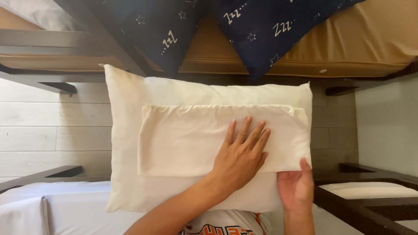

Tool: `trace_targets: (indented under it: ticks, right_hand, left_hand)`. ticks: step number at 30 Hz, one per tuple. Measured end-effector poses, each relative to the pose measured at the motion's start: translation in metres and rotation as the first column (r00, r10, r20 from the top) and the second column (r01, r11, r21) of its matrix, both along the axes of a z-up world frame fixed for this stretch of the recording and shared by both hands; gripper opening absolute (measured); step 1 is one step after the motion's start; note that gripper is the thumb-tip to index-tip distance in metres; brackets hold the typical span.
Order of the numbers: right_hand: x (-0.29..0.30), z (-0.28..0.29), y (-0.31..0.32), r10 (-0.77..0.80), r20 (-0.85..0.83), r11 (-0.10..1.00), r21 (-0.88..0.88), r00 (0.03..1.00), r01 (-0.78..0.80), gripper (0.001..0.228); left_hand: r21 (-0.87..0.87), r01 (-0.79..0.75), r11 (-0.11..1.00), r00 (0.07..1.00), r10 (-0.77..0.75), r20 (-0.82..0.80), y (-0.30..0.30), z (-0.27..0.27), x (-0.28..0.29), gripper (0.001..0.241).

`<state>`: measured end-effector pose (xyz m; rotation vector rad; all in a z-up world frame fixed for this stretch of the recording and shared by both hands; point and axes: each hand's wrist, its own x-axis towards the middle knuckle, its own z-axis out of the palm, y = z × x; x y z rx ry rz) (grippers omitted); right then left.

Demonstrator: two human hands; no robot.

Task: The person puts a dark blue pillowcase with a star pattern onto a white pillow. They then fold a white pillowcase and place it on the bed. Finally, they put another dark blue pillowcase onto a second white pillow.

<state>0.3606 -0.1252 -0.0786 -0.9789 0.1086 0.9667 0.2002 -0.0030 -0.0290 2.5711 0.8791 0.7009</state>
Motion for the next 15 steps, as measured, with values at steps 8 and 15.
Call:
trace_targets:
  ticks: [8,15]
  right_hand:
    - [-0.041,0.05,0.033,0.044,0.093,0.998,-0.049,0.995,-0.04,0.049]
    - [-0.056,0.068,0.038,-0.009,0.216,0.988,-0.151,0.976,0.043,0.051]
  left_hand:
    - [0.03,0.116,0.993,0.993,-0.116,0.005,0.037,-0.024,0.058,0.063]
    - [-0.114,0.159,0.981,0.985,-0.15,0.082,0.035,-0.011,0.044,0.058]
